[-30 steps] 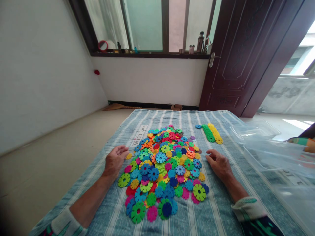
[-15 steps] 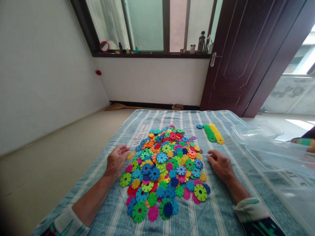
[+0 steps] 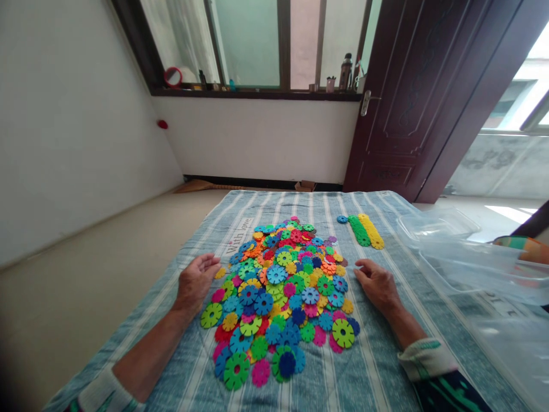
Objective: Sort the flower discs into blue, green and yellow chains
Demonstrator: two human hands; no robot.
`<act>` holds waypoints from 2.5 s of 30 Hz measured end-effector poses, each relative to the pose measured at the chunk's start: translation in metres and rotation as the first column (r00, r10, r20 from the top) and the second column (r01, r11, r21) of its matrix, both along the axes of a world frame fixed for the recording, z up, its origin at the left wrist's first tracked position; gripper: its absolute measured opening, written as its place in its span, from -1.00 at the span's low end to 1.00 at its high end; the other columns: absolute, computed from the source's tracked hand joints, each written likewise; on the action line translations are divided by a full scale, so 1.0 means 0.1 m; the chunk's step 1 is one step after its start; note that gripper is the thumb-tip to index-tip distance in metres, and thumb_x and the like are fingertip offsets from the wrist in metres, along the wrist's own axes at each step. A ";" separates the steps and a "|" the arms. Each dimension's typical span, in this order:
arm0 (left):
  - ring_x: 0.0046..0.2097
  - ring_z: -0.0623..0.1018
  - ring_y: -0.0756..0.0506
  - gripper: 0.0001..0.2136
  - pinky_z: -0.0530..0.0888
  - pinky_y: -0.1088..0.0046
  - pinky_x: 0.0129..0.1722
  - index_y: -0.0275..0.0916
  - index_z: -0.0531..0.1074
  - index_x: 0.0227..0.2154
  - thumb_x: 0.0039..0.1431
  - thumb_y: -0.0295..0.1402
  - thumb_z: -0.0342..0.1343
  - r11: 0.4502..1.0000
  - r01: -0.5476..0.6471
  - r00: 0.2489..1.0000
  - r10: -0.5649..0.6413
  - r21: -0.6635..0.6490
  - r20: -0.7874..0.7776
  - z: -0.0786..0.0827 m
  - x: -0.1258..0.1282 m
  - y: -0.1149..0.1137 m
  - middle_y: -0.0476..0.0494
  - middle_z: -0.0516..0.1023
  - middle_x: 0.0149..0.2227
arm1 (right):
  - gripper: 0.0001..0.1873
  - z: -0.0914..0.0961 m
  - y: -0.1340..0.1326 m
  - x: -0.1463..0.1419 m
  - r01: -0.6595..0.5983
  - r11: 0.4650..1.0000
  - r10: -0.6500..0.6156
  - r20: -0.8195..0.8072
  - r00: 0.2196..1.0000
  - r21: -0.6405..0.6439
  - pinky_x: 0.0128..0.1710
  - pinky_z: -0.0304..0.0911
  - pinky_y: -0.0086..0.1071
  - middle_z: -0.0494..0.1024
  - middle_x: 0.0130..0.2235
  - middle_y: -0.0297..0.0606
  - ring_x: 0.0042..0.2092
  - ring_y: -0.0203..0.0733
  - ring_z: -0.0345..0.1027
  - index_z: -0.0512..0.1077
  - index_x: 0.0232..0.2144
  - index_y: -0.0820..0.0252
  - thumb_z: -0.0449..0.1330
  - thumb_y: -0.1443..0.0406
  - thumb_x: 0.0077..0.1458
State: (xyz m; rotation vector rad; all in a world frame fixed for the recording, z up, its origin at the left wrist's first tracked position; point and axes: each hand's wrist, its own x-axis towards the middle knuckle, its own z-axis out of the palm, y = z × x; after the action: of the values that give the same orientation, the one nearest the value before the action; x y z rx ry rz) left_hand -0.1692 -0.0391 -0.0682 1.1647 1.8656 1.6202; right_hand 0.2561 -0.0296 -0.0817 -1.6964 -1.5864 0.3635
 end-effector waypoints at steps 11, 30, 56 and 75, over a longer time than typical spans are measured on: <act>-0.14 0.57 -0.19 -0.64 0.45 0.19 0.00 -0.25 0.41 -0.22 -0.19 -0.35 0.19 1.000 0.012 0.999 -0.012 -0.013 -0.033 0.00 -0.03 0.05 -0.19 0.58 -0.24 | -0.73 0.10 0.04 -0.26 -0.101 0.995 0.100 0.064 0.993 0.009 -0.32 0.23 -0.37 0.56 -0.41 -0.29 -0.36 -0.19 0.41 0.52 -0.35 0.14 0.08 0.16 0.02; -0.15 0.57 -0.19 -0.59 0.48 0.20 -0.03 -0.28 0.39 -0.16 -0.14 -0.26 0.12 0.996 0.074 0.980 -0.083 -0.059 -0.182 -0.04 -0.01 0.04 -0.25 0.57 -0.19 | -0.81 0.23 0.02 -0.81 -0.502 0.865 0.467 0.342 0.815 0.015 0.00 0.19 -0.17 0.49 -0.08 -0.17 -0.02 -0.06 0.33 0.55 -0.28 0.11 0.23 0.33 -0.01; -0.19 0.59 -0.17 -0.66 0.48 0.24 -0.06 -0.27 0.41 -0.23 -0.09 -0.22 0.08 0.977 0.207 0.934 -0.213 -0.051 -0.286 0.03 0.13 -0.07 -0.19 0.60 -0.27 | -0.79 0.24 -0.23 -1.03 -0.621 0.768 0.490 0.482 0.727 0.157 0.02 0.22 -0.12 0.45 -0.02 -0.12 0.03 -0.03 0.29 0.47 -0.17 0.12 0.18 0.26 0.12; -0.18 0.58 -0.15 -0.66 0.50 0.26 -0.07 -0.25 0.42 -0.22 -0.08 -0.21 0.11 0.959 0.276 0.923 -0.284 -0.068 -0.260 0.04 0.18 -0.11 -0.17 0.60 -0.26 | -0.78 0.38 0.14 -1.26 -0.538 0.841 0.427 0.540 0.725 0.057 -0.01 0.22 -0.11 0.42 -0.05 -0.10 0.00 -0.02 0.29 0.51 -0.19 0.11 0.17 0.20 0.13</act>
State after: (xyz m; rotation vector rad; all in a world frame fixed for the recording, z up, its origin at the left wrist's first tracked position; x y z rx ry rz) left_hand -0.1509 -0.0498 -0.0644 1.6218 1.7682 1.3255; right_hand 0.1305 -0.0158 -0.0442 -1.2379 -2.3865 -0.0227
